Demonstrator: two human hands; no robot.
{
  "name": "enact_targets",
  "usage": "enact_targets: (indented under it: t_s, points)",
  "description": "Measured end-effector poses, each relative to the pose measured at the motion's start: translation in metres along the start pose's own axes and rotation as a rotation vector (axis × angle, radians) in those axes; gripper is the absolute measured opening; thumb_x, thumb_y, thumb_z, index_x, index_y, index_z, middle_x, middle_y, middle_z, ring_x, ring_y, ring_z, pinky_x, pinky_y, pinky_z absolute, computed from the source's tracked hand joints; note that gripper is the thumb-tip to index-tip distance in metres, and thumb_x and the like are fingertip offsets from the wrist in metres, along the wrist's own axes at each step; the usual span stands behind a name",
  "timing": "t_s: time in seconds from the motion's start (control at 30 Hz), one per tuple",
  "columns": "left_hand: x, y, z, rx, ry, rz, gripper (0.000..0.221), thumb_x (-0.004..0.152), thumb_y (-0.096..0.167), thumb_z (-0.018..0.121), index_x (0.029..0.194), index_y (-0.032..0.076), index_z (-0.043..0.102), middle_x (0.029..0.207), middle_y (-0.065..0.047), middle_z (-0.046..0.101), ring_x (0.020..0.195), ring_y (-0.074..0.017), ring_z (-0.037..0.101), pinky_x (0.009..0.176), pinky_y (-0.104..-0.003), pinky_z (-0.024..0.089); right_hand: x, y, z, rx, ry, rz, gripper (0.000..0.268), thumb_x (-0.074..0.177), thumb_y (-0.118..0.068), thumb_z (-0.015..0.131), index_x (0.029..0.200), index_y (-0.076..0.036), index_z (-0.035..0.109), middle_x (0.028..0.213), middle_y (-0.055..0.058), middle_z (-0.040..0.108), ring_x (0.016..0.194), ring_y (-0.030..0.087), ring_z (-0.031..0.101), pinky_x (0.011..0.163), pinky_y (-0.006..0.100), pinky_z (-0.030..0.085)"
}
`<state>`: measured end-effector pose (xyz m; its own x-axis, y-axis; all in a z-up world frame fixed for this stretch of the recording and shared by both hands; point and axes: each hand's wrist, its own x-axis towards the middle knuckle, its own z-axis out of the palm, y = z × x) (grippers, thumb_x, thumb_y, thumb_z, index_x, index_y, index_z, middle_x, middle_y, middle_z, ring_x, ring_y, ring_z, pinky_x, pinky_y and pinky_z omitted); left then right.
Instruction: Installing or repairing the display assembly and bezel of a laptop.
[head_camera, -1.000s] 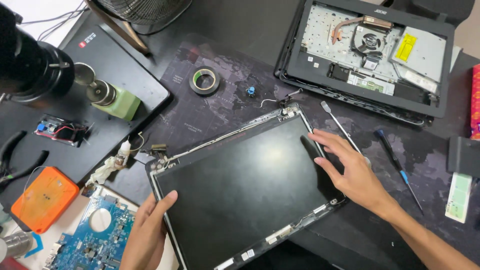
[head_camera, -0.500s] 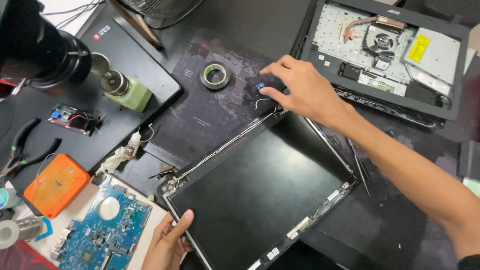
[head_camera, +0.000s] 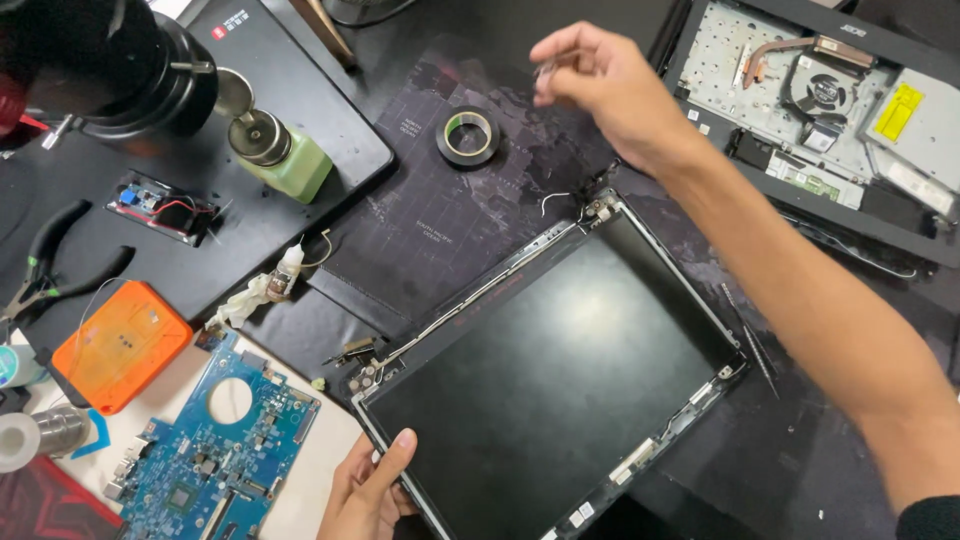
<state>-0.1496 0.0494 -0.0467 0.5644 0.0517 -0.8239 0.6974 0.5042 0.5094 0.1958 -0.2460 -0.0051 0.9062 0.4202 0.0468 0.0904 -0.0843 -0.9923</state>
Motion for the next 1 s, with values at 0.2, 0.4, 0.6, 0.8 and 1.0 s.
enact_targets:
  t_s: [0.2,0.4,0.6,0.8,1.0]
  points:
    - [-0.002,-0.004,0.014,-0.05,0.056,-0.031,0.049,0.09,0.024,0.066,0.134,0.005,0.058,0.108,-0.02,0.076,0.087,-0.0379,0.077,0.072,-0.054,0.066,-0.014,-0.051,-0.02,0.494,0.094,0.097,0.025,0.098,-0.01,0.065,0.121,-0.001,0.065,0.109,0.006,0.069,0.101,0.015,0.066,0.095,0.032,0.057]
    - [0.003,-0.015,0.027,-0.136,0.106,-0.059,0.052,0.093,0.03,0.062,0.139,0.008,0.055,0.121,-0.022,0.072,0.093,-0.0435,0.075,0.076,-0.057,0.064,-0.076,-0.044,-0.041,0.43,0.073,0.243,0.019,0.106,-0.019,0.065,0.115,-0.002,0.061,0.102,0.006,0.064,0.09,0.014,0.055,0.079,0.028,0.049]
    - [0.008,-0.043,0.051,-0.3,0.108,-0.022,0.053,0.092,0.032,0.057,0.143,0.023,0.047,0.133,-0.014,0.065,0.111,-0.0421,0.07,0.087,-0.057,0.06,-0.155,-0.039,-0.03,-0.246,-0.029,0.341,0.023,0.094,-0.014,0.064,0.114,-0.004,0.061,0.092,0.006,0.061,0.082,0.015,0.056,0.071,0.028,0.048]
    - [0.072,-0.144,-0.041,-0.187,0.015,-0.038,0.061,0.088,0.005,0.06,0.146,0.02,0.047,0.139,-0.011,0.061,0.126,-0.0331,0.061,0.095,-0.056,0.052,-0.211,-0.054,-0.01,-0.716,0.109,0.301,0.03,0.092,-0.012,0.065,0.123,-0.01,0.063,0.105,0.007,0.06,0.089,0.022,0.065,0.076,0.035,0.053]
    - [0.081,-0.128,-0.059,-0.186,0.012,-0.072,0.064,0.092,0.018,0.054,0.154,0.029,0.04,0.149,-0.012,0.05,0.135,-0.0317,0.051,0.104,-0.052,0.043,-0.232,-0.038,-0.012,-0.823,0.257,0.218,0.039,0.089,-0.019,0.074,0.123,-0.008,0.061,0.11,0.007,0.064,0.091,0.028,0.068,0.075,0.04,0.055]
